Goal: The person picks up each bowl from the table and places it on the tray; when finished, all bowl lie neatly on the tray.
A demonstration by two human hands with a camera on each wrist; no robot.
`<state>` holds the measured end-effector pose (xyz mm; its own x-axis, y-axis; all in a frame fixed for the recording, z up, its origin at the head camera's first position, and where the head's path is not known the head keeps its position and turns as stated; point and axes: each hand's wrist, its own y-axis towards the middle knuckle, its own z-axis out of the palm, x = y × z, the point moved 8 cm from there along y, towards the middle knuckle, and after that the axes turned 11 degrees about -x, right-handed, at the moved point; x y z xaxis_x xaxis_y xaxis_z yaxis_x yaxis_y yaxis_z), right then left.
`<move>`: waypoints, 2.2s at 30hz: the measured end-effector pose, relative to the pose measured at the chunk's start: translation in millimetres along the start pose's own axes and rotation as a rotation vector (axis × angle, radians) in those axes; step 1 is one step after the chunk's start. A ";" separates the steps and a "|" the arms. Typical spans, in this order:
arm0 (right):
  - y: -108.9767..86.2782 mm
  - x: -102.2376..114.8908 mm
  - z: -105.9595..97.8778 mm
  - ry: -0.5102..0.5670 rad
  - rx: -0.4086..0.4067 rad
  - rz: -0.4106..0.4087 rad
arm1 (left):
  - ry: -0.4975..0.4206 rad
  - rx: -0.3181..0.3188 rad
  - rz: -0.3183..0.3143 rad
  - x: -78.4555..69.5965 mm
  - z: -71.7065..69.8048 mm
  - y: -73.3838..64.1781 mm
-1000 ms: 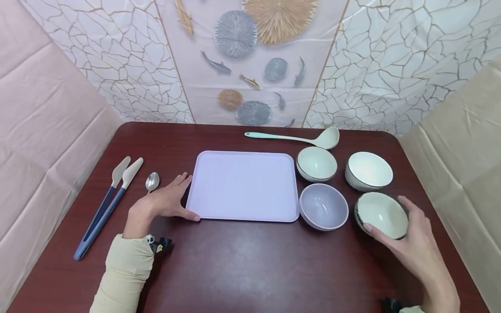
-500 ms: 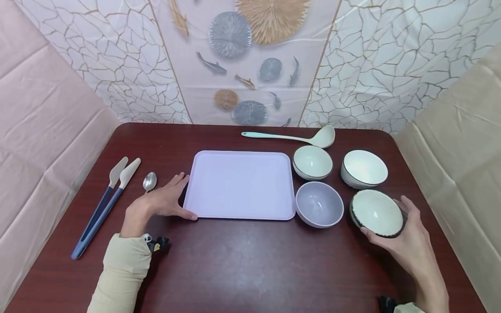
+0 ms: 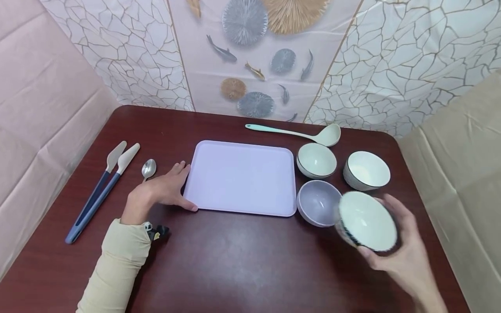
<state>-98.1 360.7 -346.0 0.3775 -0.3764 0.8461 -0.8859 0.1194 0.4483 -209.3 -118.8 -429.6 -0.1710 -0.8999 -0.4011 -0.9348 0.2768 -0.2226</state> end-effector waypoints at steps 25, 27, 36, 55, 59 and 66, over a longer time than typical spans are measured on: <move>91.9 -2.7 350.8 -0.329 -0.009 -0.024 | 0.069 0.013 -0.041 3.5 0.6 1.5; 92.4 -2.4 357.3 -0.330 0.007 -0.022 | 0.068 0.008 -0.046 6.9 -1.5 1.0; 93.0 -3.8 346.9 -0.372 0.058 -0.006 | 0.072 0.014 -0.034 -6.1 -1.9 5.3; 55.3 52.9 126.7 -0.161 0.511 -0.161 | -0.044 -0.032 -0.029 5.0 -5.3 -11.2; 70.3 20.6 74.9 -0.061 0.255 -0.115 | -0.048 -0.033 -0.036 3.5 -2.4 -12.8; 98.9 -69.8 -8.8 -0.408 -0.126 0.129 | -0.055 -0.028 -0.014 -12.2 3.3 -5.7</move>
<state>-209.7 406.9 -358.2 0.1062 -0.6795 0.7260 -0.8693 0.2910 0.3995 -200.9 -108.3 -426.4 -0.1412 -0.8835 -0.4467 -0.9454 0.2542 -0.2040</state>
